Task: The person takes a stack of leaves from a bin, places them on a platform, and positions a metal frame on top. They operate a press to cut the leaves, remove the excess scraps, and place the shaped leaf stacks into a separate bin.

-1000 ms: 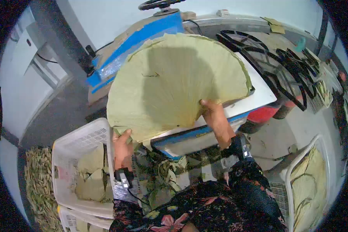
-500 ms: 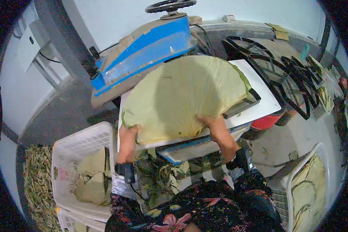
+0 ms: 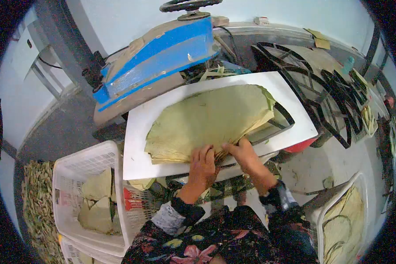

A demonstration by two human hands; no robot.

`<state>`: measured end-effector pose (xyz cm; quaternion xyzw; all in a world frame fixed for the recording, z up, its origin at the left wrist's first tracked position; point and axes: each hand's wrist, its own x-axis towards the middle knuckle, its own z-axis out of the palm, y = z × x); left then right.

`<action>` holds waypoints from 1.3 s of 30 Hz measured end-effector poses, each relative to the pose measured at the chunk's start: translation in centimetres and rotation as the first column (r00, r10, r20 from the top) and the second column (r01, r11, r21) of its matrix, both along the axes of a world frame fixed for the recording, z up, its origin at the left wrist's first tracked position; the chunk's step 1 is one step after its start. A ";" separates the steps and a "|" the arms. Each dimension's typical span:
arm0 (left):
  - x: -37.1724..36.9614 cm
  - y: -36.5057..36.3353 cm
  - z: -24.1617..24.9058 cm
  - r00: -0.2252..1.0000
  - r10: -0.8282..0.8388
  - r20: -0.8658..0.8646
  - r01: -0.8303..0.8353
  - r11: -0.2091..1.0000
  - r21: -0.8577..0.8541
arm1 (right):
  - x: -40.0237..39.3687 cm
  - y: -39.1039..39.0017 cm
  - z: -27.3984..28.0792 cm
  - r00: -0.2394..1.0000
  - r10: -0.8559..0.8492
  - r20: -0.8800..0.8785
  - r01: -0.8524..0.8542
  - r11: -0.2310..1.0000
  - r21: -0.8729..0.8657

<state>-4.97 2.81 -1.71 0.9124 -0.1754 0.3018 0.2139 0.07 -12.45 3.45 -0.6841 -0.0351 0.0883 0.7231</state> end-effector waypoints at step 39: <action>-0.5 -2.3 1.4 0.988 0.118 -0.103 -0.108 0.989 0.099 | 12.5 0.8 11.3 0.361 0.879 0.312 -0.202 0.401 -0.894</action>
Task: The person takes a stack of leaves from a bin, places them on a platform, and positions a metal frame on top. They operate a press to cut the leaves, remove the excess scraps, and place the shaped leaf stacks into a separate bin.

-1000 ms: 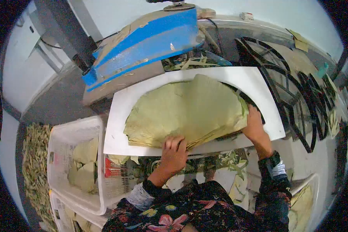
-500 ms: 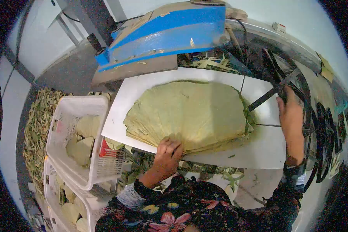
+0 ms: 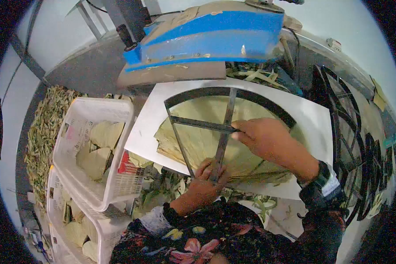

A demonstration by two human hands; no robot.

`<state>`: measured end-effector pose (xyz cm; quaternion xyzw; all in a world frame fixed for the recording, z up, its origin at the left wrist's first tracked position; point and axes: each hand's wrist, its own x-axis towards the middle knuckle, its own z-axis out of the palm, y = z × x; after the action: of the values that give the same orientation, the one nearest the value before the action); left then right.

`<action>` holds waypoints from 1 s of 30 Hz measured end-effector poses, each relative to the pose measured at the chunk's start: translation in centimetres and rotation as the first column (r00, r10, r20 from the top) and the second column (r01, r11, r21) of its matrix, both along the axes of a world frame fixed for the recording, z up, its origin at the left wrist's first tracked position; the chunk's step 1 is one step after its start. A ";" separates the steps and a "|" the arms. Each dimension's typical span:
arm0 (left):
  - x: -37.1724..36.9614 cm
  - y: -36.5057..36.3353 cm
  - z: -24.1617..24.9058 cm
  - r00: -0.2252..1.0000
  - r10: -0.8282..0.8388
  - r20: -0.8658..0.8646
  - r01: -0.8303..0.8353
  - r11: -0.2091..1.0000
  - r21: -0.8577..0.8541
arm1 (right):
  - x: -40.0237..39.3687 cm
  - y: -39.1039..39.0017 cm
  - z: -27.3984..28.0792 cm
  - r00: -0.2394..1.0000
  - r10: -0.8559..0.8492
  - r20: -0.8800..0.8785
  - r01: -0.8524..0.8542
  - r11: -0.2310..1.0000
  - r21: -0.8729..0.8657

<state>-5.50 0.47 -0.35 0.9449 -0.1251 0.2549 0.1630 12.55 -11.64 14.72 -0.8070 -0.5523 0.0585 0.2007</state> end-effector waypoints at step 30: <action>-0.6 1.1 0.0 0.996 -0.035 0.082 0.022 0.988 0.153 | 4.3 -0.2 -9.6 0.992 0.020 0.122 -0.002 0.989 -0.147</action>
<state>-6.07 1.56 -0.33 0.9410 -0.1646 0.2820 0.0886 16.82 -11.80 5.10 -0.8186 -0.5622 0.0505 0.1060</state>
